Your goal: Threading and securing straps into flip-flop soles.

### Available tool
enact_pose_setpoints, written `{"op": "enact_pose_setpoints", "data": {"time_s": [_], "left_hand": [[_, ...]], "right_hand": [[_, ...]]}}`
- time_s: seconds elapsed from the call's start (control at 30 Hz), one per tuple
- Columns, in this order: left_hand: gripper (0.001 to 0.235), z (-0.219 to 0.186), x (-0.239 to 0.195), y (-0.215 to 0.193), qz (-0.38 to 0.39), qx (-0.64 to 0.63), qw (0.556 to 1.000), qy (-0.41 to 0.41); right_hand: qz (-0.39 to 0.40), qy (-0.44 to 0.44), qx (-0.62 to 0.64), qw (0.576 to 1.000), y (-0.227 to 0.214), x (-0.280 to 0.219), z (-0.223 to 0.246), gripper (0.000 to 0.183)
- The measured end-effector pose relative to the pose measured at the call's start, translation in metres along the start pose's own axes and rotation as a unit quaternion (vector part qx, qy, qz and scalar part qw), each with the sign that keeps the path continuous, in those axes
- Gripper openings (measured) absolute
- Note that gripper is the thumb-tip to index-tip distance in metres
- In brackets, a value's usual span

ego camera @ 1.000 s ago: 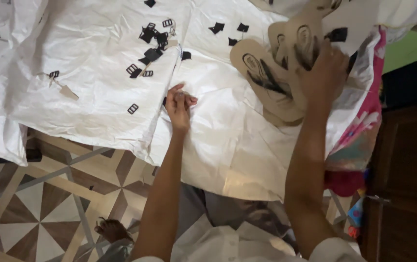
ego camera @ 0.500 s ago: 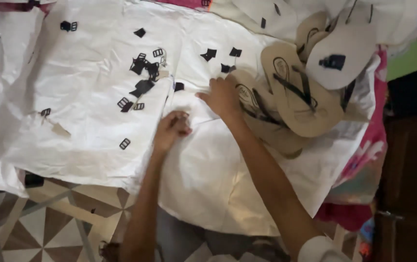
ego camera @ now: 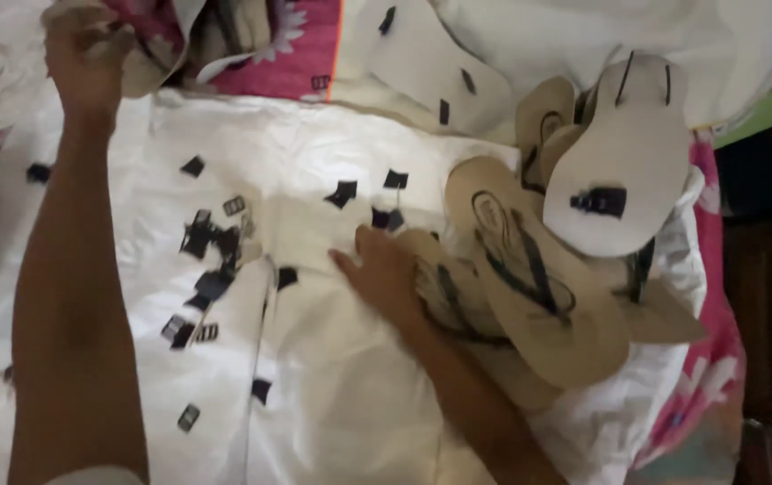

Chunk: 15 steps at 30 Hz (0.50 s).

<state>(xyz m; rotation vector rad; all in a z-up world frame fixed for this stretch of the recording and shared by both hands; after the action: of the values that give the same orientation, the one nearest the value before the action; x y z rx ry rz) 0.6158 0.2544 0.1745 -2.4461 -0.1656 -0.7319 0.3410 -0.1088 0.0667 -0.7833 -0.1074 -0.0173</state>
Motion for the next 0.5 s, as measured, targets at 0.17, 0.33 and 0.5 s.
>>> {"op": "enact_pose_setpoints", "data": {"time_s": [0.17, 0.33, 0.5], "left_hand": [[0.032, 0.024, 0.075, 0.050, -0.036, 0.030, 0.972, 0.231], [0.063, 0.115, 0.121, 0.108, 0.094, 0.269, 0.945, 0.162], [0.055, 0.179, 0.136, 0.123, 0.135, 0.527, 0.827, 0.144]], "right_hand": [[0.072, 0.093, 0.093, 0.989, 0.010, 0.003, -0.016, 0.040], [0.059, 0.071, 0.081, 0.992, 0.002, 0.006, -0.014, 0.039], [0.056, 0.053, 0.081, 0.994, 0.000, 0.007, -0.011, 0.036]]}}
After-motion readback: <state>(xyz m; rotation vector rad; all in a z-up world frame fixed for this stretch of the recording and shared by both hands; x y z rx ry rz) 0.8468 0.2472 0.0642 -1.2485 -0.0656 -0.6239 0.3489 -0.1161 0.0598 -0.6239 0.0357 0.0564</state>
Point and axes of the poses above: each hand's wrist, its own x-axis towards the middle knuckle, its own y-axis out of the palm, z = x × y, the point moved 10 cm from there along x, towards the middle knuckle, and after that the axes turned 12 degrees about x, right-handed, at the moved point
